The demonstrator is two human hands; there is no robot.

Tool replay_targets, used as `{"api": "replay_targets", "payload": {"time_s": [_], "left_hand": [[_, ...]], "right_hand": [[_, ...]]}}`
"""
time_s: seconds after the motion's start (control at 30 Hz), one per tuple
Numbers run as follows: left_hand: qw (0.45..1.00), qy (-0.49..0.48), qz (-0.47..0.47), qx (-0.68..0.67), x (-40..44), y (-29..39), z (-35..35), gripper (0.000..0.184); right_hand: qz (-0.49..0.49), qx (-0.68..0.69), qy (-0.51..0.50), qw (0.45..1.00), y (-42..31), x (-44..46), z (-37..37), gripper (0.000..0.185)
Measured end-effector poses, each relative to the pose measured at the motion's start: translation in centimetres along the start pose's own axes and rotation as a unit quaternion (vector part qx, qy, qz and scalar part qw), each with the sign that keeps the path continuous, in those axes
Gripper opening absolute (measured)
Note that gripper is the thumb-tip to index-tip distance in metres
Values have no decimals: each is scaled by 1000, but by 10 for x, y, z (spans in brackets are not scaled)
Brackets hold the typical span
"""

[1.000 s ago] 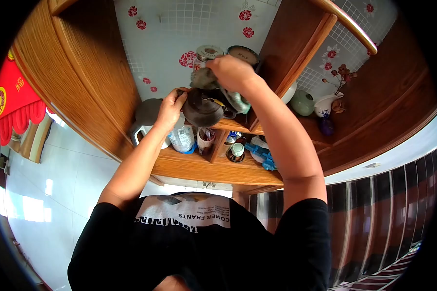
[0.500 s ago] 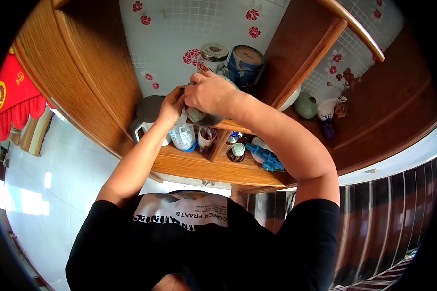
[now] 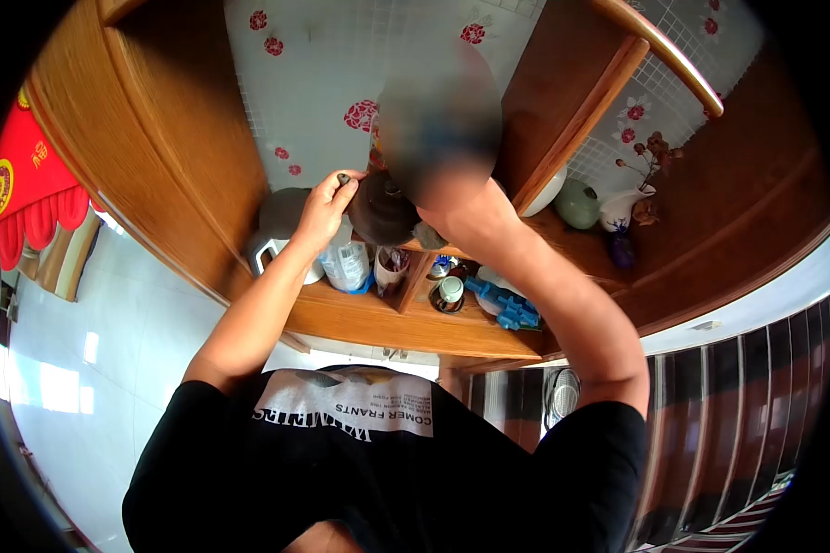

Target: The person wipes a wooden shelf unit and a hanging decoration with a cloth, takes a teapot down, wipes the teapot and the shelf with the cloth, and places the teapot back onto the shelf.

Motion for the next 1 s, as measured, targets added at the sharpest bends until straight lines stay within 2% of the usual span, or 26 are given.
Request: {"api": "replay_targets", "payload": {"time_s": [0.03,0.1,0.13,0.17,0.23,0.27,0.3,0.37,0.4,0.43,0.5,0.53,0.6,0.63,0.7,0.77,0.83,0.9,0.93,1.0], "left_hand": [[1000,10,2,2,-3,1,-1,18],[1000,17,1,0,-3,2,3,19],[1000,26,2,-15,-2,-2,2,19],[999,31,3,-30,-2,-5,3,18],[999,23,-8,-35,-1,-12,3,18],[998,26,-11,-50,-1,-12,4,17],[997,33,-14,-66,-1,-12,5,17],[997,27,-26,-60,-2,-11,6,18],[997,22,-39,-56,-3,-10,6,18],[998,19,-40,-52,-4,-9,6,18],[995,23,-58,-83,-5,-8,7,19],[995,21,-59,-79,-6,-9,6,19],[997,25,-48,-48,-5,-9,6,19],[997,24,-49,-46,-6,-8,6,19],[995,28,-61,-76,-5,-9,7,18],[996,31,-61,-65,-6,-7,6,16],[996,40,-59,-55,-4,-6,4,15],[995,31,-53,-82,-5,-5,6,16],[998,30,-50,-30,-5,-4,4,16],[997,30,-56,-52,-5,-1,3,16]], "right_hand": [[14,-15,-30,999,-2,-2,-8,11],[140,137,83,977,-7,-23,-41,18],[125,144,79,978,-7,-22,-45,27],[231,278,93,928,-9,-40,-39,31],[271,338,86,897,-12,-51,-31,33],[406,614,55,674,-27,-75,4,26],[387,674,88,623,-33,-78,10,22],[444,700,138,541,-43,-82,21,25],[475,656,153,566,-43,-80,20,28],[463,515,143,707,-33,-77,13,34],[481,441,134,746,-31,-68,0,38],[483,443,136,743,-32,-62,-3,38],[439,256,135,850,-27,-42,-11,45],[403,198,90,889,-26,-23,-8,53],[391,191,60,898,-28,-14,4,58],[371,204,-75,903,-38,8,3,63],[244,83,7,966,-56,16,-3,67],[233,103,29,967,-55,19,-9,52],[230,103,27,967,-54,21,-6,52],[198,73,65,975,-50,25,4,32]]}}
Point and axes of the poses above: each hand's wrist, its own x-axis towards the middle knuckle, its own z-axis out of the palm, y = z × x, the point moved 2 cm from there along x, towards the middle knuckle, and after that the axes turned 1 degree about -x, right-handed, at the moved point
